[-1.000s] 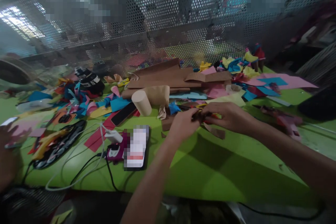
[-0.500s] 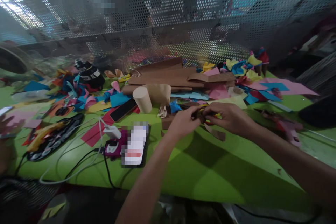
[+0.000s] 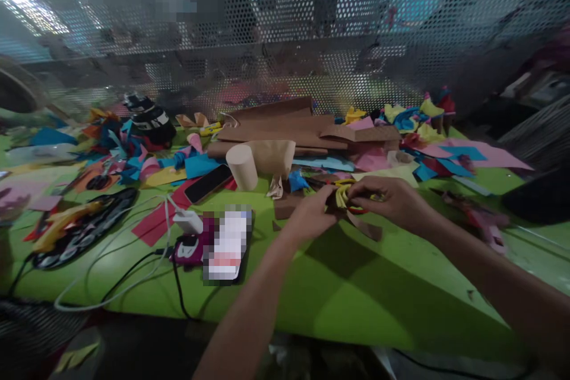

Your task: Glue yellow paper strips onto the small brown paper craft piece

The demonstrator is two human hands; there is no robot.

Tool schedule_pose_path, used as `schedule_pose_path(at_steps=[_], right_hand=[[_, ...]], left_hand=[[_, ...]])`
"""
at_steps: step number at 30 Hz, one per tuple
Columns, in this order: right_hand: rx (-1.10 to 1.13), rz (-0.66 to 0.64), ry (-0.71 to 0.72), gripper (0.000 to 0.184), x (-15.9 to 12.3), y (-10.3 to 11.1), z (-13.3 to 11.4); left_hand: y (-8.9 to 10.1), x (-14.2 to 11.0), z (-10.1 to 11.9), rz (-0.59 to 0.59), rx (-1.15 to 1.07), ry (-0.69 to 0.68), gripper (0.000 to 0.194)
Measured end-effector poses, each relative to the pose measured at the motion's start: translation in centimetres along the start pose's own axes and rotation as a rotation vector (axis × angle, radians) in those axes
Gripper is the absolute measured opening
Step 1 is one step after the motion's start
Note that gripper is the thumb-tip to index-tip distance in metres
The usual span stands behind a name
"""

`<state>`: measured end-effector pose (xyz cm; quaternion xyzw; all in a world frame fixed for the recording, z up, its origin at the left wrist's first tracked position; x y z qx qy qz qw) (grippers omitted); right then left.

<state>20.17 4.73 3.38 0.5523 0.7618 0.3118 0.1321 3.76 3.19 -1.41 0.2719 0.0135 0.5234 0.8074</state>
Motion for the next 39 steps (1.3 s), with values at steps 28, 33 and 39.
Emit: schedule_pose_path(at_steps=[28,33,39], right_hand=[[-0.043,-0.132,0.128,0.011,-1.1,0.7,-0.5],[-0.052,-0.120,0.133,0.013,-1.1,0.6,-0.3],[-0.057,-0.099,0.135,0.015,-1.2,0.6,-0.4]], left_hand=[[-0.3,-0.1,0.7,-0.053,-0.450,-0.035,0.044],[-0.4,0.0,0.7,-0.052,-0.455,-0.048,0.047],[-0.8,0.0,0.0,-0.051,-0.456,-0.044,0.047]])
Point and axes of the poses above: each hand's wrist, its own x-axis towards the middle knuckle, its own y-axis out of the back of the hand, z = x × y, the point moved 4 cm from there along x, towards the middle knuckle, and after that the axes turned 11 degrees about -y, right-handed, at the moved point
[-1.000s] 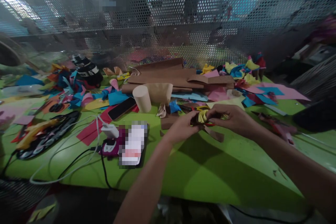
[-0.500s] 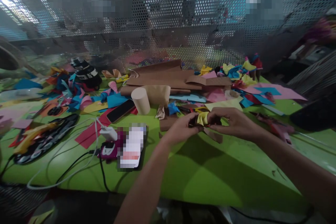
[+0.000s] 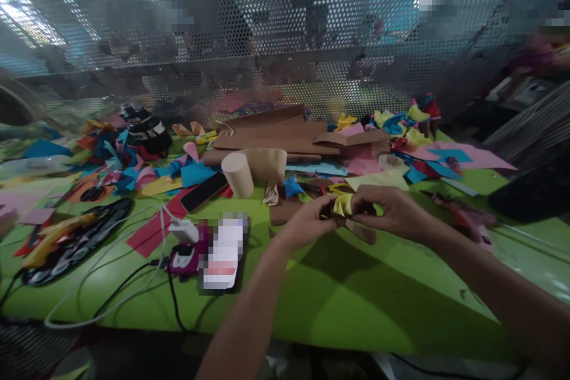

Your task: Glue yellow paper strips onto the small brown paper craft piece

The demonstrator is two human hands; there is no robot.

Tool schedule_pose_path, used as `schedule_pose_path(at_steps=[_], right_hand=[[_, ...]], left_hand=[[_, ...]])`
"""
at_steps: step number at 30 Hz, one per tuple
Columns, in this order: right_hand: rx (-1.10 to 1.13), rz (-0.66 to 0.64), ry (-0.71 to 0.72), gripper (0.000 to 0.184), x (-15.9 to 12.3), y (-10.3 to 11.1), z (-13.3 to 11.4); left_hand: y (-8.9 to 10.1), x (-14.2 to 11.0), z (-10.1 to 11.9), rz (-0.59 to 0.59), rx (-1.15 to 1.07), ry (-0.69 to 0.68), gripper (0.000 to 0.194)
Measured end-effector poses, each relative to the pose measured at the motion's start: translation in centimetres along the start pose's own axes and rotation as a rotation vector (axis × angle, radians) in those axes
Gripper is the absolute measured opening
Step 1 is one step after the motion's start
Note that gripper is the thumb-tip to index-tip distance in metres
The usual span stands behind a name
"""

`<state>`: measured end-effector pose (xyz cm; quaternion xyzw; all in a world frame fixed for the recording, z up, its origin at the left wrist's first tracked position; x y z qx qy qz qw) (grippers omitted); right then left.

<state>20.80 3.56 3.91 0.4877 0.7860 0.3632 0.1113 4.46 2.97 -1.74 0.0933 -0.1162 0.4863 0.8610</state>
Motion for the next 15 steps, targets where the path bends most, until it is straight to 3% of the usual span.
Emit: schedule_pose_path(at_steps=[15], right_hand=[[0.049,0.088,0.035,0.016,-0.40,0.06,0.78]], left_hand=[[0.10,-0.27,0.20,0.012,0.090,-0.015,0.049]])
Point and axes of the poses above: each hand's wrist, its own x-axis towards the middle knuckle, its own y-axis out of the back of the hand, z = x × y, the point moved 4 cm from there along x, towards the middle knuckle, and after that the axes turned 11 degrees about -y, right-handed, at the moved point
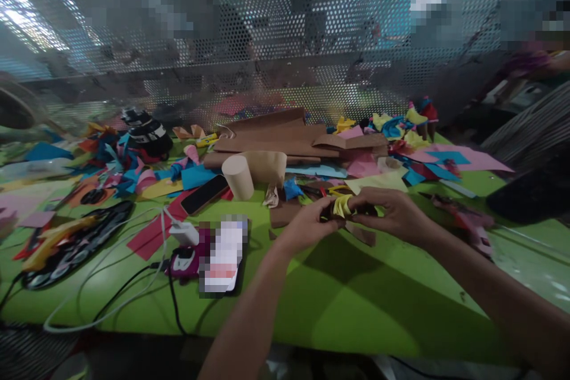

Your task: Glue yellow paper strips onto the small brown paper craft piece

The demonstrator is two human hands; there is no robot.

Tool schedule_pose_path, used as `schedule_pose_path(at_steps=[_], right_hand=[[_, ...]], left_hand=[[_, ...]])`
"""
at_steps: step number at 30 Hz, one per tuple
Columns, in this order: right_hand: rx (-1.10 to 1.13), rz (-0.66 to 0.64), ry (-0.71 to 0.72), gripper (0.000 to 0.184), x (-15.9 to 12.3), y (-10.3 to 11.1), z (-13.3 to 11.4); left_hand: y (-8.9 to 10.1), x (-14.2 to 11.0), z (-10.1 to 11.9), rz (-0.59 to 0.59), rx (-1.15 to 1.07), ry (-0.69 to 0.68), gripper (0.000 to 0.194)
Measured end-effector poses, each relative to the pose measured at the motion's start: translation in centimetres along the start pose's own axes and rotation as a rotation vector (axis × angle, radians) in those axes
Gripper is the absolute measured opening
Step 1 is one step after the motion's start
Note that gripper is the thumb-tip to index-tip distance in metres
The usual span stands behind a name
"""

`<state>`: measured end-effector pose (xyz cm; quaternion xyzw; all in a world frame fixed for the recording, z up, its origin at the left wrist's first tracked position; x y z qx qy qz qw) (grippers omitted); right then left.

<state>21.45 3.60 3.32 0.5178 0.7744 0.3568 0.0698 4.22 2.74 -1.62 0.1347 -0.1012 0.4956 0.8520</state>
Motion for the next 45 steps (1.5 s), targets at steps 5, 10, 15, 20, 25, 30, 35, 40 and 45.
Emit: schedule_pose_path(at_steps=[5,10,15,20,25,30,35,40,45], right_hand=[[-0.054,-0.016,-0.010,0.017,-0.1,-0.2,0.1],[-0.083,-0.018,0.026,0.018,-0.1,-0.3,-0.3],[-0.095,-0.003,0.037,0.015,-0.2,-0.4,-0.2],[-0.100,0.116,0.004,0.011,-0.8,0.0,0.0],[-0.041,0.195,-0.075,0.013,-1.1,0.8,-0.7],[-0.086,0.174,-0.075,0.013,-0.8,0.4,-1.5],[-0.198,0.169,-0.044,0.011,-0.5,-0.6,-1.8],[-0.296,0.177,-0.033,0.009,-0.5,-1.0,-2.0],[-0.313,0.161,-0.035,0.010,-0.4,-1.0,-1.9]], left_hand=[[-0.1,0.1,-0.1,-0.016,-0.003,-0.025,0.048],[-0.2,0.2,0.1,-0.031,0.004,-0.003,0.047],[-0.2,0.2,0.0,-0.026,-0.007,-0.020,0.044],[0.0,0.3,-0.2,0.029,0.031,0.015,0.045],[-0.1,0.3,0.2,0.077,0.179,0.025,0.041],[0.0,0.0,0.7,0.106,0.382,0.029,0.040],[-0.1,-0.3,1.1,0.077,0.517,-0.072,0.044],[-0.2,-0.2,1.1,0.052,0.552,-0.080,0.045],[-0.3,-0.1,1.3,0.042,0.565,-0.070,0.046]])
Point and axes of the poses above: each hand's wrist, its own x-axis towards the middle knuckle, its own y-axis out of the back of the hand, z = x × y, the point moved 4 cm from there along x, towards the middle knuckle, and after that the axes turned 11 degrees about -y, right-handed, at the moved point
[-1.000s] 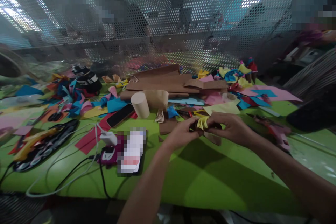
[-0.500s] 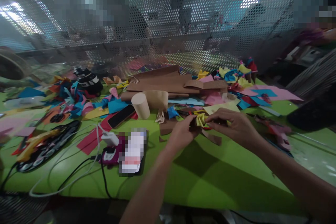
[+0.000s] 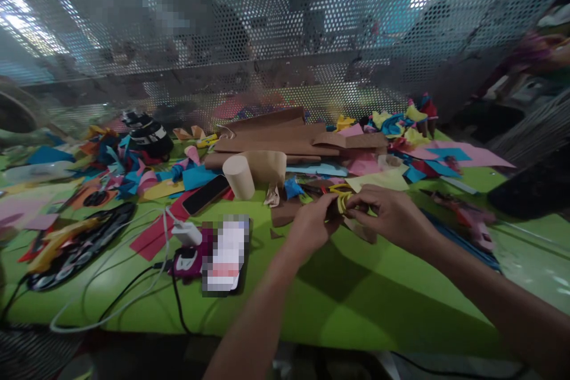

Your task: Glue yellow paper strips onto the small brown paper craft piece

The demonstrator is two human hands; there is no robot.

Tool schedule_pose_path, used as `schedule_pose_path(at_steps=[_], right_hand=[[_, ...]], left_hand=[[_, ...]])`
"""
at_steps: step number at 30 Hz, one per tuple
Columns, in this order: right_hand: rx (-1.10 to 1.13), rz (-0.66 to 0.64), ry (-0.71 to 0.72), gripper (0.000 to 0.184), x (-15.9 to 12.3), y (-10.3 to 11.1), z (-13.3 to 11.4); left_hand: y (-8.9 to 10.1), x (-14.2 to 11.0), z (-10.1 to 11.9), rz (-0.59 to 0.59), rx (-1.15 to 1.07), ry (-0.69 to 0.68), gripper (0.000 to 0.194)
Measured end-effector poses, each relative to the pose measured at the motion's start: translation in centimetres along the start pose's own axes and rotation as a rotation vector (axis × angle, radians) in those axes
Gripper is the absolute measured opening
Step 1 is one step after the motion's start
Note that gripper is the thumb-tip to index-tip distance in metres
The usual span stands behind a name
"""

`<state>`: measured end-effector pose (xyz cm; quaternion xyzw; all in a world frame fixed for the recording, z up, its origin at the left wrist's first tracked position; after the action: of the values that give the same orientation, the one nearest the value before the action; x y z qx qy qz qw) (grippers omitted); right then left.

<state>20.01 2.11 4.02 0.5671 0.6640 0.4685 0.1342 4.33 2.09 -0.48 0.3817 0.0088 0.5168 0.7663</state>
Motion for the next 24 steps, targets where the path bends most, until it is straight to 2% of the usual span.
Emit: schedule_pose_path(at_steps=[6,15,24], right_hand=[[0.008,-0.020,0.057,0.013,0.0,0.2,0.5],[-0.070,-0.066,0.216,0.017,-0.4,0.7,0.3],[-0.045,-0.112,0.308,0.020,-0.5,1.3,-0.2]], left_hand=[[-0.2,0.0,-0.1,-0.042,-0.003,0.040,0.042],[-0.9,-0.1,-1.2,0.021,-0.252,0.046,0.044],[-1.3,0.1,-1.4,-0.014,-0.398,0.053,0.042]])
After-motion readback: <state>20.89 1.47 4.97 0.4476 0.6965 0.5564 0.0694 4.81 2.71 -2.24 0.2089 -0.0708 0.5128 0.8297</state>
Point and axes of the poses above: each hand's wrist, its own x-axis towards the middle knuckle, its own y-axis out of the back of the hand, z = x × y, the point moved 4 cm from there along x, towards the middle knuckle, and after that the axes turned 11 degrees about -y, right-handed, at the moved point
